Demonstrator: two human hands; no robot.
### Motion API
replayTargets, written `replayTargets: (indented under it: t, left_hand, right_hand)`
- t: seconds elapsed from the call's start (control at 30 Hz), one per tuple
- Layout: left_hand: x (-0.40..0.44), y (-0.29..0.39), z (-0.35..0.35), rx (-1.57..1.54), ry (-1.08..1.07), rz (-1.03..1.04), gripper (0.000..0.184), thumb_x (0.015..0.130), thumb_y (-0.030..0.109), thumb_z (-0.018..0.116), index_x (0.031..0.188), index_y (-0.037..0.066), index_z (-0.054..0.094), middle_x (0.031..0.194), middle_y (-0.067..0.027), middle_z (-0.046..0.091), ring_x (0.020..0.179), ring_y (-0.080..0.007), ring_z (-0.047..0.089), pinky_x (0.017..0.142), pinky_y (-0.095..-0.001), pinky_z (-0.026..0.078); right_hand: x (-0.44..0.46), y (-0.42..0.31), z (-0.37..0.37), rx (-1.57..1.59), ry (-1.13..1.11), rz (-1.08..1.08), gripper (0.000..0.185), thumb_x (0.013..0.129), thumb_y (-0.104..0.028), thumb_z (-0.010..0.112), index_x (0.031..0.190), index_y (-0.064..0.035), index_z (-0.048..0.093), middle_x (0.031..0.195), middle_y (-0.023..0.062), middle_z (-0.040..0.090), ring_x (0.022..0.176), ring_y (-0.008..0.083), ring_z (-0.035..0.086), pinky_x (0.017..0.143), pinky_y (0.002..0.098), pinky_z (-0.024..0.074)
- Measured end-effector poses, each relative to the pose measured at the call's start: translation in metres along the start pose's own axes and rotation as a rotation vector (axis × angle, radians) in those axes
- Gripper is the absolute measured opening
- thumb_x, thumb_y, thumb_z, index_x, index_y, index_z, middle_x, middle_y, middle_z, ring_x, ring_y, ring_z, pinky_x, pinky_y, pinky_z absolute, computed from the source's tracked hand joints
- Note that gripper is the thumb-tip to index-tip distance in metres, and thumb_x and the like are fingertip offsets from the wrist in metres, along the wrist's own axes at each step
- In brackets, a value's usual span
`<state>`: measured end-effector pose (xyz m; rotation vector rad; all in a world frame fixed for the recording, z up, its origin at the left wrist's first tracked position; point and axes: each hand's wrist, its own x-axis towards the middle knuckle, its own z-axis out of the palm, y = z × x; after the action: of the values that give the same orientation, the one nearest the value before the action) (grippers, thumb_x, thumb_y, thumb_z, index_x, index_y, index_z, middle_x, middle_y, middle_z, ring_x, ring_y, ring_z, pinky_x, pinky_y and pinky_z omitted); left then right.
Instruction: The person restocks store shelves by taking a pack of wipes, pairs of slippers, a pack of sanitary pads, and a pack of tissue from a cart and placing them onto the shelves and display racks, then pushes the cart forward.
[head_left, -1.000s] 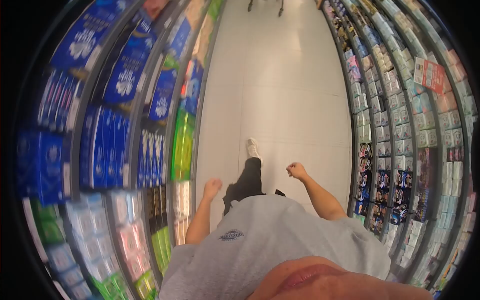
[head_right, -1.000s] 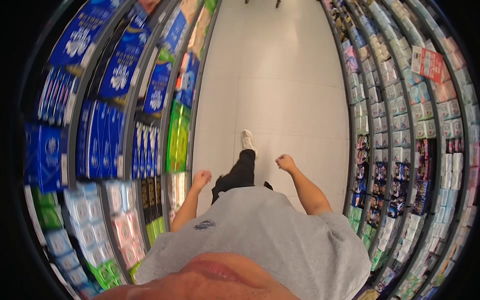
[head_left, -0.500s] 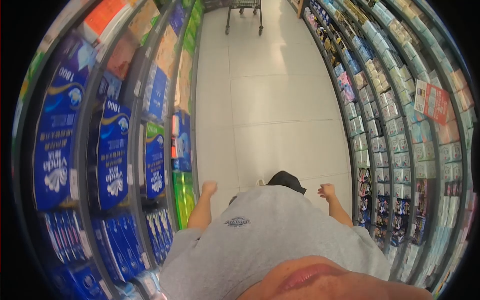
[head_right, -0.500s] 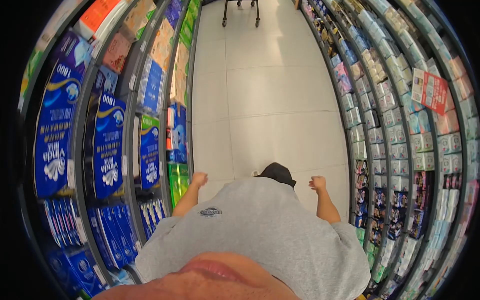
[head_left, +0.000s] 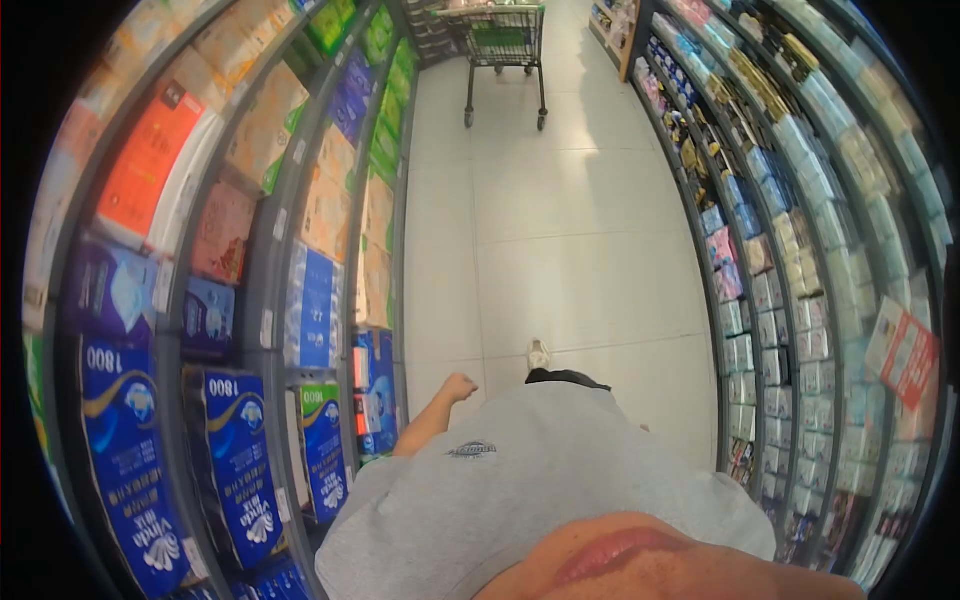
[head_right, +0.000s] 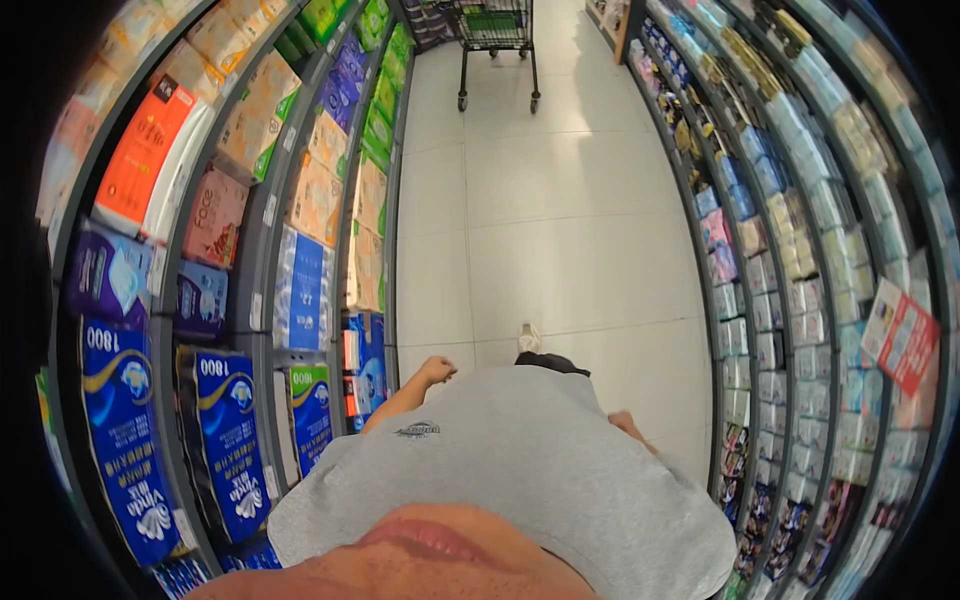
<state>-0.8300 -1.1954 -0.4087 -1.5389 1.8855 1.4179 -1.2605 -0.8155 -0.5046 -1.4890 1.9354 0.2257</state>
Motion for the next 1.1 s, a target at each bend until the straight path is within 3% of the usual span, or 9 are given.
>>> replayTargets:
  t: [0.1,0.13,0.27,0.47,0.6,0.73,0.8,0.97,1.1]
  left_hand:
    - [0.036,-0.031,-0.054,0.089,0.061,0.085,0.021,0.076,0.024,0.061,0.077,0.003,0.067,0.068,-0.0124,0.066,0.062,-0.0208,0.064,0.056,-0.0354,0.05]
    - [0.04,-0.021,-0.072,-0.112,0.147,-0.052,0.02,0.078,0.023,0.06,0.08,0.004,0.066,0.069,-0.0111,0.065,0.06,-0.0197,0.063,0.054,-0.0354,0.049]
    - [0.057,0.019,-0.124,-0.694,0.315,-0.307,0.019,0.081,0.023,0.058,0.089,0.007,0.064,0.072,-0.0081,0.065,0.059,-0.0194,0.061,0.052,-0.0371,0.048]
    - [0.148,0.017,-0.153,-0.456,0.076,-0.4,0.021,0.076,0.023,0.059,0.092,0.009,0.064,0.078,-0.0108,0.065,0.068,-0.0249,0.061,0.061,-0.0396,0.049]
    - [0.271,0.018,-0.185,0.646,-0.021,0.233,0.036,0.066,0.02,0.059,0.1,0.011,0.066,0.091,-0.0177,0.066,0.087,-0.0357,0.063,0.078,-0.0447,0.05]
    - [0.346,0.167,-0.321,0.712,-0.043,0.402,0.025,0.075,0.028,0.056,0.086,0.01,0.068,0.081,-0.0139,0.067,0.079,-0.0332,0.065,0.073,-0.0434,0.051]
    - [0.424,0.225,-0.374,0.129,-0.08,-0.078,0.033,0.08,0.04,0.054,0.078,0.009,0.068,0.07,-0.0119,0.066,0.069,-0.0294,0.064,0.068,-0.0423,0.051]
    - [0.562,0.418,-0.497,-0.181,0.265,0.139,0.028,0.073,0.027,0.06,0.087,0.003,0.068,0.074,-0.0154,0.066,0.069,-0.0262,0.064,0.066,-0.0377,0.05]
    - [0.614,0.563,-0.535,-0.334,0.263,0.276,0.018,0.084,0.015,0.059,0.092,-0.001,0.063,0.077,-0.0099,0.064,0.066,-0.0153,0.062,0.057,-0.0269,0.05]
  right_hand:
    - [0.119,-0.013,-0.12,0.041,-0.033,-0.042,0.022,0.069,-0.032,0.06,0.071,-0.0123,0.069,0.066,0.0106,0.066,0.061,0.0248,0.065,0.056,0.0391,0.0511]
    - [0.162,-0.022,-0.173,0.504,-0.059,0.313,0.028,0.072,-0.033,0.057,0.058,-0.0094,0.065,0.06,0.012,0.064,0.057,0.0231,0.063,0.056,0.0391,0.0509]
    - [0.285,-0.06,-0.386,0.7,0.343,0.158,0.02,0.077,-0.02,0.055,0.069,-0.0031,0.062,0.058,0.0083,0.061,0.053,0.0166,0.058,0.051,0.0312,0.048]
    - [0.406,-0.086,-0.54,0.972,0.51,0.016,0.017,0.085,-0.014,0.06,0.085,0.0028,0.061,0.072,0.0102,0.064,0.057,0.0153,0.06,0.055,0.0278,0.0497]
    - [0.46,-0.037,-0.524,0.839,0.355,0.202,0.017,0.082,-0.016,0.057,0.078,-0.0002,0.063,0.065,0.0085,0.063,0.055,0.0143,0.059,0.051,0.0292,0.049]
    - [0.46,0.015,-0.498,0.806,-0.174,0.636,0.023,0.081,-0.024,0.059,0.085,-0.0016,0.064,0.074,0.0127,0.066,0.061,0.023,0.065,0.053,0.0412,0.0504]
    - [0.451,0.028,-0.504,0.843,-0.234,0.689,0.024,0.082,-0.025,0.059,0.088,-0.0022,0.063,0.076,0.0129,0.066,0.062,0.0239,0.065,0.055,0.0435,0.0504]
    - [0.454,0.053,-0.542,1.394,0.09,0.989,0.023,0.082,-0.021,0.056,0.097,-0.0033,0.06,0.075,0.0119,0.064,0.058,0.0227,0.062,0.055,0.0419,0.0484]
    - [0.5,0.13,-0.479,0.602,0.028,0.427,0.032,0.083,-0.025,0.057,0.106,-0.0047,0.063,0.076,0.0101,0.066,0.066,0.0264,0.063,0.059,0.0426,0.0491]
